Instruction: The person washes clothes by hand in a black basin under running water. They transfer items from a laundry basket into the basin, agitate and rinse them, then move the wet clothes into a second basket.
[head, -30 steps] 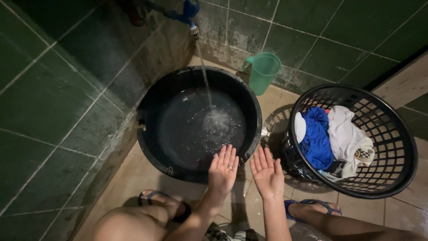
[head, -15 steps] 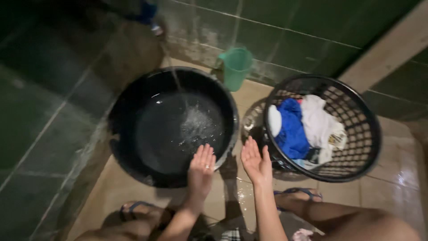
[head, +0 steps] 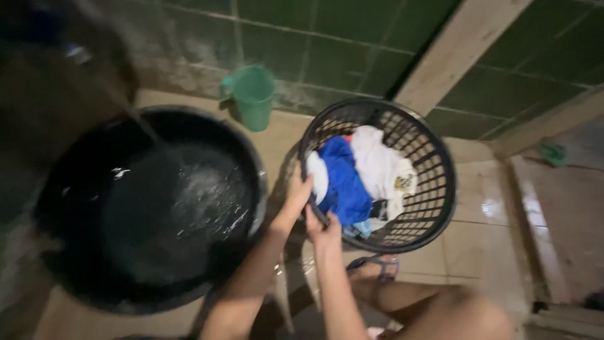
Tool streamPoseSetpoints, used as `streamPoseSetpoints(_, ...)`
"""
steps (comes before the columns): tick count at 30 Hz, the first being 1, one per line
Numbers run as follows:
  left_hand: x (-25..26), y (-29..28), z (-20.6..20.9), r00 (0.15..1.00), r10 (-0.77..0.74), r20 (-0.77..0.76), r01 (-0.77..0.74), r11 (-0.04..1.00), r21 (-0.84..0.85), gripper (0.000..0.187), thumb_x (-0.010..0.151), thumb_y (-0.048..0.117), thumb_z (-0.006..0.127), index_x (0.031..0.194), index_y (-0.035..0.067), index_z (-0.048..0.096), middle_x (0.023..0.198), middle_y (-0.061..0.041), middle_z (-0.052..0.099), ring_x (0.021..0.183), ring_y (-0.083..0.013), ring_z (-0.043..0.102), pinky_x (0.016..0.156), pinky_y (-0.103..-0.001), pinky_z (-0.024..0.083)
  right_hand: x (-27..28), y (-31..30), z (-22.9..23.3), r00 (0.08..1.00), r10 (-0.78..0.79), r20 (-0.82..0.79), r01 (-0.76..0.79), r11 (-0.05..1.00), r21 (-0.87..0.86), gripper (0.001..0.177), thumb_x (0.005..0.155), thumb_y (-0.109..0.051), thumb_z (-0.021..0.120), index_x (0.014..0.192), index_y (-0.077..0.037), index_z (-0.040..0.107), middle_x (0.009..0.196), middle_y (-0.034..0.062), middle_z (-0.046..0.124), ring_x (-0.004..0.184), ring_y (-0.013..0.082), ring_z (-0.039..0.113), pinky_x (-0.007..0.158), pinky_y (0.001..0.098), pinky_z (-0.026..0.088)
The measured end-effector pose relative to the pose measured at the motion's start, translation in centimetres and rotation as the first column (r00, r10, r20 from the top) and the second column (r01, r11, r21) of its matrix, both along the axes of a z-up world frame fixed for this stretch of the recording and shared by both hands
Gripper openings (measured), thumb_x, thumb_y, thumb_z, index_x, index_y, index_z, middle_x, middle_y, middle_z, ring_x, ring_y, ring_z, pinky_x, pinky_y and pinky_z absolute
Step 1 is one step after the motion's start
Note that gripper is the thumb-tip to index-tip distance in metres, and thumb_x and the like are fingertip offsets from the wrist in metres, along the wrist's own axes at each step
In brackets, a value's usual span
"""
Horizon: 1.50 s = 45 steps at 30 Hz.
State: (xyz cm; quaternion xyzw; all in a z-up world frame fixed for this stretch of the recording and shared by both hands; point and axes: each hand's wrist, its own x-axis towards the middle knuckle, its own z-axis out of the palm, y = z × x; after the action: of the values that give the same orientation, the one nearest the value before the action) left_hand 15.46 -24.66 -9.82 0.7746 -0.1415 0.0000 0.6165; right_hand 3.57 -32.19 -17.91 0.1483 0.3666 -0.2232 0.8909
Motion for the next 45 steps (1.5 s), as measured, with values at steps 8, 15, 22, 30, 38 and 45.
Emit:
streamPoseSetpoints(8, -5.4, -6.3, -0.4, 0.977, -0.132, -0.168, 0.148, 0.985, 0.085, 0.075, 0.085, 0.007, 0.069, 0.153, 0.003, 0.038, 0.134, -0.028, 0.059, 0.105, -0.0364, 0.071, 0.091, -0.041, 0.056, -8.0, -8.9, -0.4, 0.985, -0.026, -0.172, 0.009, 0.995, -0.103, 0.03, 0.096, -0.012, 0.054, 0.117, 0.01, 0.051, 0.123, 0.031, 0.064, 0.114, 0.0497, 0.065, 0.098, 0.0617, 0.055)
streamPoseSetpoints(15, -7.8, -19.3, -1.8, 0.849, -0.528, 0.019, 0.522, 0.833, -0.183, 0.075, 0.088, 0.019, 0.074, 0.152, -0.001, 0.041, 0.145, -0.028, 0.055, 0.132, -0.0396, 0.055, 0.107, -0.044, 0.045, -12.4, -18.2, 6.5, 0.956, -0.29, 0.048, 0.254, 0.736, -0.627, 0.05, 0.106, -0.035, 0.058, 0.141, 0.0, 0.055, 0.136, 0.0195, 0.064, 0.12, 0.0353, 0.067, 0.103, 0.0521, 0.059)
streamPoseSetpoints(22, -2.1, -3.7, -1.0, 0.949, -0.314, 0.04, 0.302, 0.936, 0.179, 0.042, 0.088, 0.027, 0.076, 0.118, 0.001, 0.06, 0.119, -0.02, 0.063, 0.114, -0.0348, 0.061, 0.097, -0.044, 0.048, -9.4, -12.9, 4.8, 0.714, -0.478, -0.512, -0.29, 0.463, -0.838, 0.044, 0.102, -0.028, 0.054, 0.122, 0.011, 0.059, 0.116, 0.0274, 0.063, 0.098, 0.0353, 0.065, 0.084, 0.0432, 0.056)
streamPoseSetpoints(30, -7.8, 44.1, -1.8, 0.567, 0.767, 0.301, -0.457, -0.01, 0.889, 0.084, 0.076, 0.048, 0.085, 0.126, -0.013, 0.057, 0.126, -0.03, 0.058, 0.118, -0.0433, 0.057, 0.101, -0.054, 0.043, 9.3, 4.9, -3.2, 0.45, 0.228, -0.863, -0.791, -0.346, -0.504, 0.059, 0.095, -0.047, 0.073, 0.125, 0.004, 0.063, 0.115, 0.0294, 0.07, 0.096, 0.0311, 0.066, 0.081, 0.0424, 0.051)
streamPoseSetpoints(38, -12.6, 47.5, -7.9, 0.539, 0.837, -0.094, -0.636, 0.477, 0.606, 0.068, 0.084, 0.022, 0.075, 0.136, -0.017, 0.052, 0.13, -0.039, 0.059, 0.12, -0.0537, 0.059, 0.103, -0.051, 0.048, 14.1, 8.8, -2.6, 0.501, -0.08, -0.862, -0.671, -0.665, -0.328, 0.059, 0.071, -0.029, 0.087, 0.11, 0.01, 0.064, 0.097, 0.0313, 0.073, 0.093, 0.0413, 0.074, 0.081, 0.0465, 0.059)
streamPoseSetpoints(45, -12.1, 47.2, -6.6, 0.606, 0.795, 0.028, -0.458, 0.319, 0.83, 0.047, 0.087, 0.029, 0.075, 0.099, -0.017, 0.068, 0.109, -0.041, 0.064, 0.101, -0.0513, 0.066, 0.095, -0.05, 0.053, 13.1, 8.3, -2.4, 0.381, -0.16, -0.91, -0.706, -0.686, -0.175, 0.058, 0.075, -0.03, 0.087, 0.114, 0.006, 0.064, 0.101, 0.0295, 0.073, 0.096, 0.0427, 0.072, 0.083, 0.0479, 0.057)
